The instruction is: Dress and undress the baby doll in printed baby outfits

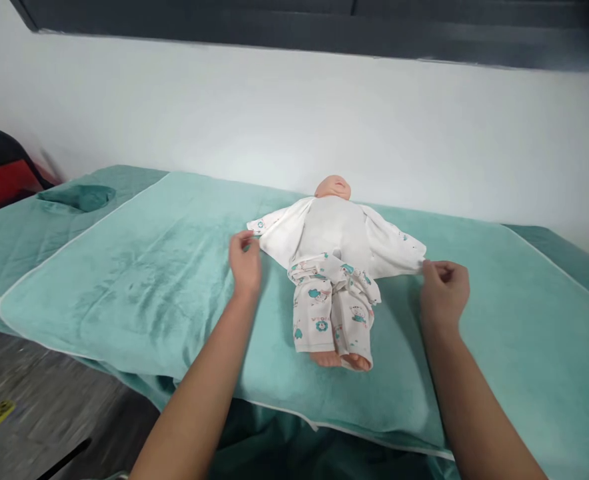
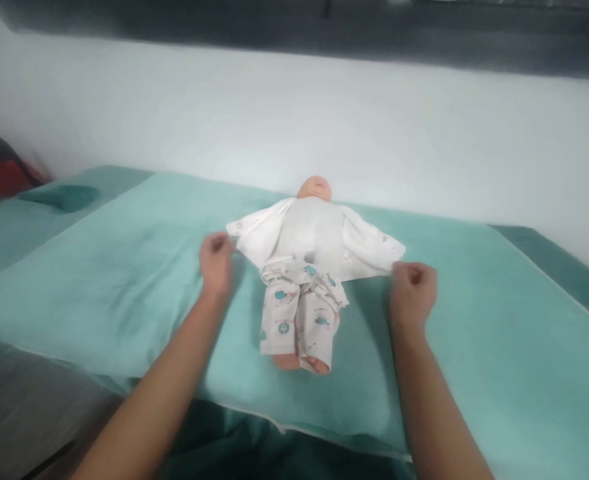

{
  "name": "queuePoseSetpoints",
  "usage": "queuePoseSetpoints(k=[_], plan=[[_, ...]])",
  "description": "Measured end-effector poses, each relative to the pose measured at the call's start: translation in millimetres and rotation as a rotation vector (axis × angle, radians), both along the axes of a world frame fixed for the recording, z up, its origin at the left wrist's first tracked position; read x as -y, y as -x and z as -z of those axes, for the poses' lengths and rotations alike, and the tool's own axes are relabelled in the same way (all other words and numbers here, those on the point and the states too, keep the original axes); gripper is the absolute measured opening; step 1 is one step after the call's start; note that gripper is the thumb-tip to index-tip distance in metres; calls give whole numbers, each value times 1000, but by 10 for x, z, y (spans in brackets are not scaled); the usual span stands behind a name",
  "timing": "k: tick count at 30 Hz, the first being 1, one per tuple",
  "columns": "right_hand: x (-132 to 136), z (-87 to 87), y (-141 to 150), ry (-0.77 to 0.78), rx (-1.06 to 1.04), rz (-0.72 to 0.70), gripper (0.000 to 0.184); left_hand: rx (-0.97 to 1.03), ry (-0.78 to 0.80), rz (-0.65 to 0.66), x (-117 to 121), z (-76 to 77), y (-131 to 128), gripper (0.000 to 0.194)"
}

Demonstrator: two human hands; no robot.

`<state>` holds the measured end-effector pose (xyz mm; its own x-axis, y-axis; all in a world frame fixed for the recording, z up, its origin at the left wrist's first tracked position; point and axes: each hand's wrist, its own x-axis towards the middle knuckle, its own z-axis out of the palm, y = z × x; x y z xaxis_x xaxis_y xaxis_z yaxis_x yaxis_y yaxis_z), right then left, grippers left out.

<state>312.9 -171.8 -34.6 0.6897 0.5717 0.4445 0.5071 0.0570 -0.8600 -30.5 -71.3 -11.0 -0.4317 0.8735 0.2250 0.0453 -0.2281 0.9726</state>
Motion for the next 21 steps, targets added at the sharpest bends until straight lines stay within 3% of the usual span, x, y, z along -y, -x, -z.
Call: queuePoseSetpoints(k=[2, 4, 7, 10, 15, 19, 21], plan=[[92, -39, 198, 61, 63, -6, 23, -62, 39, 340, 91, -54, -77, 15], [150, -92, 427, 126, 97, -290, 18, -134, 89, 639, 179, -115, -148, 19], [188, -140, 621, 126, 119, -660, 12, -177, 141, 860, 267, -188, -153, 23], [196, -131, 606, 106, 111, -761, 8, -176, 163, 1023, 317, -244, -64, 22], [221, -111, 556, 172, 114, -785, 16, -315, 121, 1101, 377, -312, 61, 14], [262, -157, 652, 101, 274, -632, 20, -375, 85, 1084, 395, -259, 65, 13], [255, -183, 706, 16, 413, -531, 17, -394, 9, 985, 386, -199, 11, 13]])
